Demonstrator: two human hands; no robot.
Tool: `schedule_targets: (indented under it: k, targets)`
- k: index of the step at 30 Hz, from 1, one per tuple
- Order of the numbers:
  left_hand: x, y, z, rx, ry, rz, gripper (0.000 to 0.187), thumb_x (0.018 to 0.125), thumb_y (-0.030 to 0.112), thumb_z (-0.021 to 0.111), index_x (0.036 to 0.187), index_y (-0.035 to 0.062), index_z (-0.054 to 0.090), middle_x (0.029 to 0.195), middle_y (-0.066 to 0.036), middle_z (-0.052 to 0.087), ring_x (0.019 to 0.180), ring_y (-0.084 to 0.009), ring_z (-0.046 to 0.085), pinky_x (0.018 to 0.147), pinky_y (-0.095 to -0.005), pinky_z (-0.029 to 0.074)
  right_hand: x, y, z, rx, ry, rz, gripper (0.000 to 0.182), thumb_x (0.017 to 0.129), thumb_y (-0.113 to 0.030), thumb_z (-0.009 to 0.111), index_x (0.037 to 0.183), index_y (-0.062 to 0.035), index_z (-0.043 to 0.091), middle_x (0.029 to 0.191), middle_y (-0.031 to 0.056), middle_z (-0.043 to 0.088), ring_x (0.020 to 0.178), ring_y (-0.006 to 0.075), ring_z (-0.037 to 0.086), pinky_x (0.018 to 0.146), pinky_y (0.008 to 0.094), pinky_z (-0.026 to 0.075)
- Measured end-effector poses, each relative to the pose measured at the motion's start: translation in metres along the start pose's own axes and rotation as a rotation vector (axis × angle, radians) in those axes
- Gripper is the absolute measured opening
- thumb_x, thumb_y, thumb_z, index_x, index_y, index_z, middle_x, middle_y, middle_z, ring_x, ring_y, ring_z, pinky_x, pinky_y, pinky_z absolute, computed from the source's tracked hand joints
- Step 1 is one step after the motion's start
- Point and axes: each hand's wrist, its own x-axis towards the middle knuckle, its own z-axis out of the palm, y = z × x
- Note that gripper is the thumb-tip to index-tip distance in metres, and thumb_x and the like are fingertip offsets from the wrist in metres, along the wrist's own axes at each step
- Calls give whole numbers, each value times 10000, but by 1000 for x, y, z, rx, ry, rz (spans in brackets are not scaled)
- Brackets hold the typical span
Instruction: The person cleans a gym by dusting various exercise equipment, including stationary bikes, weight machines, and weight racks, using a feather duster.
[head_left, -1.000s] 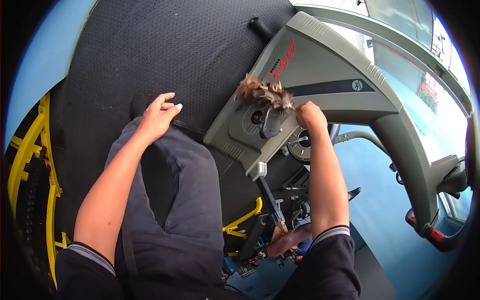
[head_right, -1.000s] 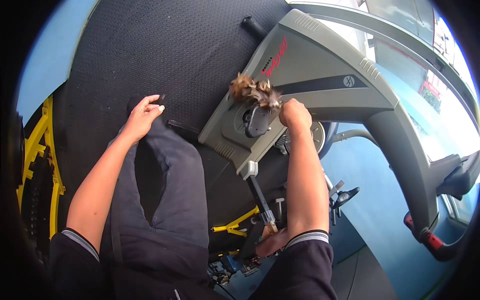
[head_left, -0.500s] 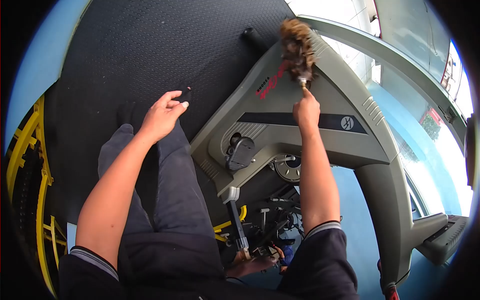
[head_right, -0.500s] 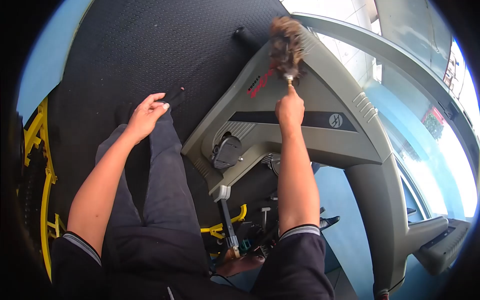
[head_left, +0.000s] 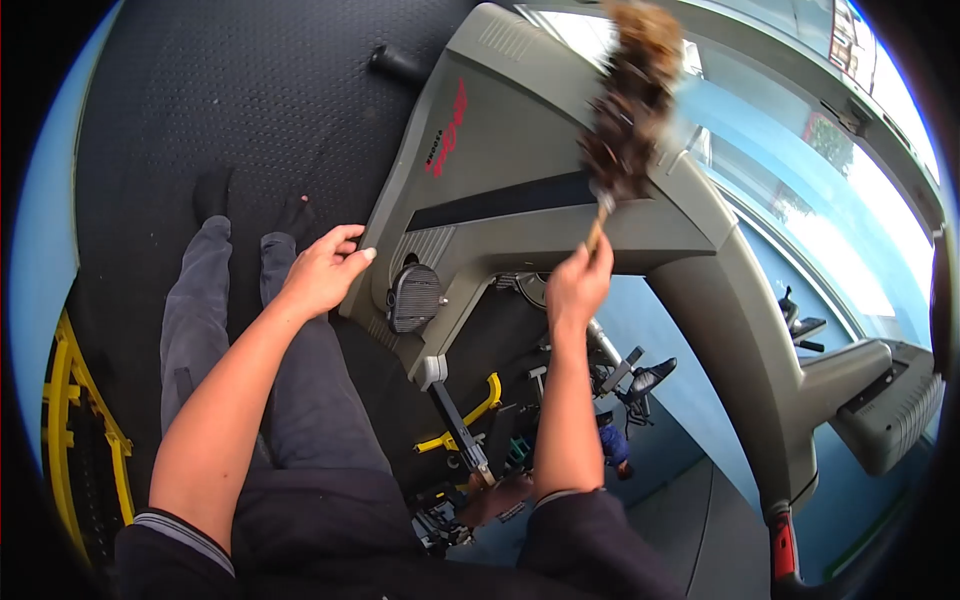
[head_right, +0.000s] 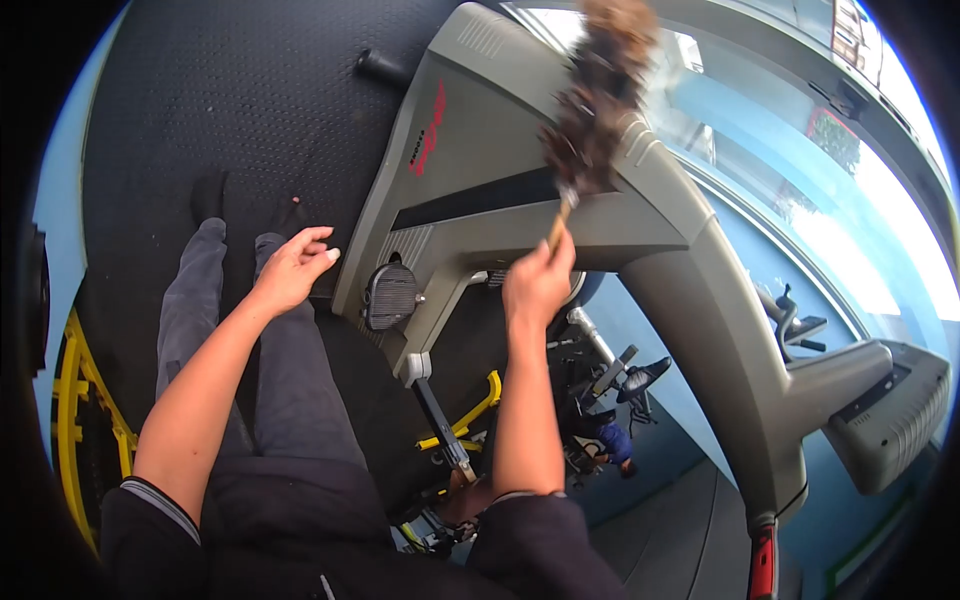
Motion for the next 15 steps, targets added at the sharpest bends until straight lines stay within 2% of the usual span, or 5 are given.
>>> schedule_targets:
  k: [4, 6, 10, 13, 15]
  targets:
    - [-11, 6, -21, 63, -3, -3, 516, 842, 380, 610, 1273, 114, 515, 1156, -168, 594, 979, -232, 608, 862, -346, 473, -112, 27, -73, -14, 241, 163, 361, 928, -126, 460, 1259, 20, 456, 1077, 243, 601, 972, 381, 599, 845, 363, 466]
    - [-15, 11, -23, 67, -27, 3, 516, 842, 378, 610, 1276, 116, 515, 1141, -158, 599, 960, -213, 605, 859, -337, 472, -150, 20, -80, -151, 44, 165, 329, 925, -96, 455, 1228, 31, 463, 1026, 190, 605, 851, 238, 604, 771, 318, 473]
    - [-25, 18, -15, 75, -47, 83, 511, 846, 371, 607, 1274, 108, 514, 1118, -141, 607, 919, -199, 608, 842, -337, 477, -176, 48, -102, -326, -195, -25, 322, 920, -87, 457, 1221, 21, 486, 1014, 191, 617, 858, 267, 621, 776, 330, 483]
    - [-34, 23, -8, 55, -34, 122, 498, 847, 365, 609, 1263, 105, 523, 1111, -133, 611, 908, -193, 610, 832, -339, 481, -185, 57, -114, -170, 229, 39, 321, 918, -98, 475, 1217, 15, 506, 986, 222, 632, 864, 352, 637, 753, 366, 496]
    - [-42, 28, 2, 52, -35, 146, 494, 847, 364, 610, 1259, 105, 526, 1109, -130, 612, 906, -191, 611, 829, -338, 482, -192, 59, -124, -187, 166, 76, 327, 918, -99, 477, 1225, 13, 501, 998, 227, 630, 873, 360, 636, 756, 367, 497]
